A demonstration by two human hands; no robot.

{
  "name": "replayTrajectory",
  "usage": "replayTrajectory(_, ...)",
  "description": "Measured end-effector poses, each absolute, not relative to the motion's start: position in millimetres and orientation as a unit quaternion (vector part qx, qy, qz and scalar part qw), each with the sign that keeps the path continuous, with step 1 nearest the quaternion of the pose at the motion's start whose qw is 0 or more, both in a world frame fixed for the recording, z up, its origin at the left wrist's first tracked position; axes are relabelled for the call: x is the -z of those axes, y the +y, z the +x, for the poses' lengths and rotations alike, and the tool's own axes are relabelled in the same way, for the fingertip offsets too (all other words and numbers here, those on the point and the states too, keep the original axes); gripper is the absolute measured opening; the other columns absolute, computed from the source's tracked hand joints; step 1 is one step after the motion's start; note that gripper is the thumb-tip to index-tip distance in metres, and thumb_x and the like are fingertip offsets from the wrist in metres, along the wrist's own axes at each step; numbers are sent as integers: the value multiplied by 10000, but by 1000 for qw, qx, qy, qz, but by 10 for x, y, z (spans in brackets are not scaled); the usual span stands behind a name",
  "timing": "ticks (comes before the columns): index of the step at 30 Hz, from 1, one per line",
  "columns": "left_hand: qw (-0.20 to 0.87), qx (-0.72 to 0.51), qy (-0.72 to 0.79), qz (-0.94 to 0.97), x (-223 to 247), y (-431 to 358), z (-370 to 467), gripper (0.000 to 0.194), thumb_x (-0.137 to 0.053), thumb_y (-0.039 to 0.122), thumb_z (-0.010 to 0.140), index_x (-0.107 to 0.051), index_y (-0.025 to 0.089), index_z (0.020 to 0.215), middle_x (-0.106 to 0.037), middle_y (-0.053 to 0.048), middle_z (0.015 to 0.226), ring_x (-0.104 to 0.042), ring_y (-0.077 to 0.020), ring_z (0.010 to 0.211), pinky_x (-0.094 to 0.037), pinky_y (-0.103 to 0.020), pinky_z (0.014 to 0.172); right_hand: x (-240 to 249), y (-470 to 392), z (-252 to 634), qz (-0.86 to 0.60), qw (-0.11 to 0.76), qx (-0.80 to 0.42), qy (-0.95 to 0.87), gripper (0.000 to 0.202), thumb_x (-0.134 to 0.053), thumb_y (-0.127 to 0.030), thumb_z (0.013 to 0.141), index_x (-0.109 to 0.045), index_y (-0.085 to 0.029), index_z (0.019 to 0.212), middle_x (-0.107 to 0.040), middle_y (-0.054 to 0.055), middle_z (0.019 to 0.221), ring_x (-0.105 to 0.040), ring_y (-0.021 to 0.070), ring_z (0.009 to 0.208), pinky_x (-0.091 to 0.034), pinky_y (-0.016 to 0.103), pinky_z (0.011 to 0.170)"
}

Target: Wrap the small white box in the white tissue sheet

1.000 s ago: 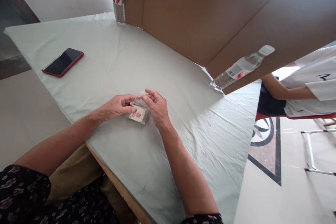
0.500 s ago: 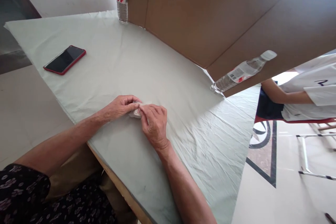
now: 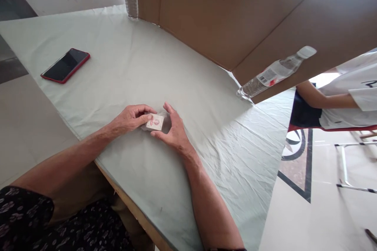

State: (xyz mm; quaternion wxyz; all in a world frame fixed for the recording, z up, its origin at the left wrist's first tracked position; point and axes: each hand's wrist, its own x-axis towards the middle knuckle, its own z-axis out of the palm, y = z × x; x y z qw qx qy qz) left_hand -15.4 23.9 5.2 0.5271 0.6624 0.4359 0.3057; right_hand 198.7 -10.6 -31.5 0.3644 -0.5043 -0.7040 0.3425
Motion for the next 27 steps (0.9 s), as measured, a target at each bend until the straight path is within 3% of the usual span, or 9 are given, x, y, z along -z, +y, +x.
replayTrajectory(4,549,-327,429,638,-22,244,-156,373,-631,405,841,-685,134,1092,-755,-84,1015,-677,-182,852,-517,-295,753,297,-160,1884,-499,385,-286,-722,803,-795,-426,790,-429,-334,1498,-660,74,1299,-607,284,1227,-426,529,1108)
replayTrajectory(9,567,-411,429,570,-2,258,-173,494,-623,426,866,-605,137,1267,-735,-127,1188,-683,-239,1085,-527,-357,942,319,-193,1811,-524,417,-230,-707,727,-765,-391,819,-457,-296,1471,-673,92,1279,-627,277,1197,-455,507,1090)
replayTrajectory(13,538,-408,470,568,-9,278,-193,503,-607,311,810,-605,143,1284,-706,-133,1255,-651,-261,1143,-495,-420,1024,375,-152,1844,-537,380,-262,-706,866,-787,-543,779,-406,-293,1515,-562,138,1472,-546,332,1344,-409,560,1143)
replayTrajectory(16,522,-392,478,588,12,300,-206,627,-574,224,726,-574,150,1349,-665,-138,1334,-621,-276,1172,-462,-472,1071,385,-142,1874,-529,385,-271,-706,981,-778,-641,752,-343,-283,1555,-443,164,1576,-490,352,1409,-378,577,1174)
replayTrajectory(19,518,-369,461,619,59,308,-215,797,-559,197,665,-480,150,1456,-602,-156,1420,-570,-300,1261,-420,-506,1122,383,-150,1889,-523,400,-286,-696,993,-760,-650,771,-314,-262,1568,-418,183,1587,-499,351,1407,-407,566,1156)
replayTrajectory(23,505,-307,422,687,104,282,-200,955,-596,194,654,-323,141,1567,-513,-192,1499,-519,-322,1330,-420,-495,1119,392,-156,1891,-521,399,-282,-700,951,-782,-574,779,-333,-267,1559,-484,170,1547,-523,341,1384,-400,558,1155)
replayTrajectory(27,454,-303,406,733,104,238,-175,915,-590,186,697,-316,171,1570,-631,-124,1306,-608,-249,1137,-493,-396,997,402,-175,1873,-536,391,-268,-699,766,-744,-421,838,-402,-293,1512,-657,108,1347,-622,287,1242,-449,519,1100)
